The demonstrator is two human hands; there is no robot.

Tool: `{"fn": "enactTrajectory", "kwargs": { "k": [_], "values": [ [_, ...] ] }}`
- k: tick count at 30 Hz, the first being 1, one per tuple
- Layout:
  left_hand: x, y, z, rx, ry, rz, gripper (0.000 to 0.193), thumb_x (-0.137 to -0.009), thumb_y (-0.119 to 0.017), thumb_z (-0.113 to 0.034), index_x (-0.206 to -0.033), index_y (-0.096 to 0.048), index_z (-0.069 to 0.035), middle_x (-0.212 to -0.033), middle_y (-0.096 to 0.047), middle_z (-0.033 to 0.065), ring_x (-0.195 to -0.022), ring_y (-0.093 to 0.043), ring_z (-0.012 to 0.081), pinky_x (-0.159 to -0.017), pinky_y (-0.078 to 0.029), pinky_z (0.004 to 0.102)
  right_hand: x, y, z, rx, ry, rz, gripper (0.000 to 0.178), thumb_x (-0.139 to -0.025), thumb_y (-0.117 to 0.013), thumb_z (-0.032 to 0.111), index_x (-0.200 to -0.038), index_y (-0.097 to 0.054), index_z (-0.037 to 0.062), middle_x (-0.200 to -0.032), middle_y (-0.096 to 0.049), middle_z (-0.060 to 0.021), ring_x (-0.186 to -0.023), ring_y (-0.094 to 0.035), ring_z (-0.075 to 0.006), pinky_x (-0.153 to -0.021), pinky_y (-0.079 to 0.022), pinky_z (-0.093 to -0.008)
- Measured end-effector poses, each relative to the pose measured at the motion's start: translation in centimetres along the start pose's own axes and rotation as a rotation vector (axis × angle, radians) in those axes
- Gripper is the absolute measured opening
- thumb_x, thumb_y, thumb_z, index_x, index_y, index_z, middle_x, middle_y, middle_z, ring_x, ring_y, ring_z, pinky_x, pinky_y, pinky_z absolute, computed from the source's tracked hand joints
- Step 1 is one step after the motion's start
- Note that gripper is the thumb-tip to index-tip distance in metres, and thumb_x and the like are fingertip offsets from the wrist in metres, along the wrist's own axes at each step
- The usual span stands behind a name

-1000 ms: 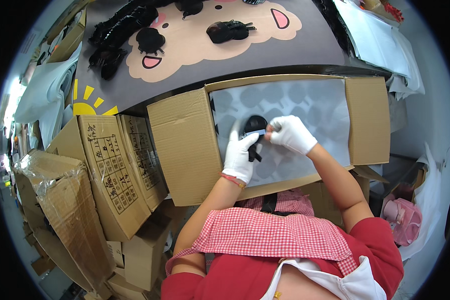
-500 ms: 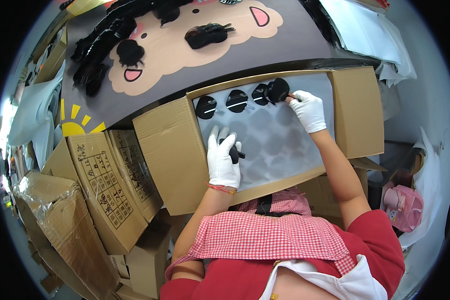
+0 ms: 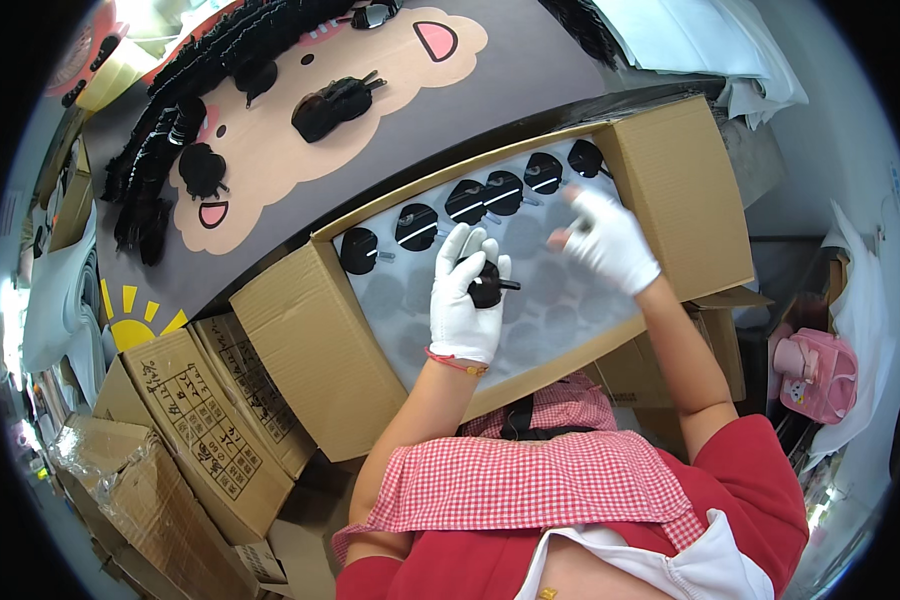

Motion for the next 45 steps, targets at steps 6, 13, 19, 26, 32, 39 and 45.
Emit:
{"fn": "enactTrajectory", "kwargs": {
  "k": [6, 13, 19, 26, 32, 39, 45],
  "values": [
    [1.3, 1.6, 0.4, 0.094, -0.054, -0.051, 0.014, -0.094, -0.062, -0.023, -0.103, -0.065, -0.012, -0.113, -0.065, 0.0030, -0.102, -0.061, 0.0187, -0.097, -0.047, 0.0378, 5.2, -6.8, 6.7, -0.086, 0.019, 0.328, 0.023, -0.079, -0.072, 0.025, -0.091, -0.071, 0.0057, -0.085, -0.070, -0.0140, -0.079, -0.068, -0.0305, -0.071, -0.053, -0.0365],
    [7.2, 5.1, -4.6, 0.020, -0.321, -0.070, 0.033, -0.096, -0.058, -0.032, -0.121, -0.058, -0.010, -0.130, -0.055, 0.0085, -0.121, -0.051, 0.0266, -0.106, -0.039, 0.0444, 3.9, -12.3, 10.4, -0.117, 0.192, 0.472, 0.020, -0.077, -0.075, 0.023, -0.085, -0.070, 0.0053, -0.074, -0.067, -0.0149, -0.068, -0.067, -0.0286, -0.065, -0.053, -0.0339],
    [9.5, 7.7, -3.5, 0.179, -0.101, -0.343, 0.062, -0.097, -0.050, -0.045, -0.141, -0.035, -0.004, -0.142, -0.041, 0.0158, -0.130, -0.041, 0.0304, -0.110, -0.032, 0.0477, 1.7, -12.6, 10.8, 0.150, 0.335, 0.140, 0.018, -0.081, -0.070, 0.026, -0.082, -0.070, 0.0080, -0.078, -0.067, -0.0126, -0.073, -0.066, -0.0316, -0.066, -0.054, -0.0381],
    [7.7, 3.8, -5.8, -1.260, -0.544, -0.061, 0.041, -0.087, -0.066, -0.005, -0.126, -0.052, -0.004, -0.121, -0.056, 0.0118, -0.109, -0.056, 0.0254, -0.092, -0.046, 0.0365, 1.8, -5.5, 2.6, 0.257, 0.231, -0.084, 0.016, -0.075, -0.077, 0.015, -0.086, -0.071, 0.0045, -0.082, -0.069, -0.0105, -0.074, -0.066, -0.0283, -0.067, -0.054, -0.0355],
    [5.6, -2.1, -5.4, -1.945, -1.107, 0.261, 0.039, -0.075, -0.073, -0.002, -0.113, -0.063, -0.005, -0.110, -0.063, 0.0138, -0.101, -0.060, 0.0316, -0.088, -0.049, 0.0396, 2.2, -1.6, -1.9, 0.225, 0.179, -0.175, 0.017, -0.080, -0.072, 0.022, -0.089, -0.071, 0.0085, -0.086, -0.069, -0.0083, -0.077, -0.066, -0.0280, -0.069, -0.054, -0.0370],
    [-1.4, -5.0, -0.4, -2.444, -0.990, 0.382, 0.057, -0.088, -0.062, -0.029, -0.138, -0.047, -0.005, -0.143, -0.048, 0.0142, -0.134, -0.044, 0.0307, -0.110, -0.033, 0.0452, 2.1, 1.2, -3.9, 0.381, 0.106, -0.234, 0.019, -0.082, -0.071, 0.027, -0.093, -0.070, 0.0109, -0.088, -0.069, -0.0073, -0.075, -0.067, -0.0283, -0.066, -0.054, -0.0375],
    [-2.4, -6.5, 0.6, -2.442, -0.958, 0.365, 0.061, -0.084, -0.067, -0.036, -0.133, -0.052, -0.003, -0.141, -0.050, 0.0159, -0.132, -0.045, 0.0333, -0.111, -0.032, 0.0459, 0.2, 0.8, 0.1, 0.190, 0.304, -0.116, 0.014, -0.081, -0.072, 0.019, -0.092, -0.070, 0.0106, -0.088, -0.069, -0.0079, -0.077, -0.067, -0.0279, -0.068, -0.053, -0.0376]
  ]
}}
Point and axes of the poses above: each hand's wrist, its own x-axis away from the middle knuckle, its own y-axis out of the back of the hand, z = x × y, the point moved 8 cm from there along -x, towards the middle knuckle
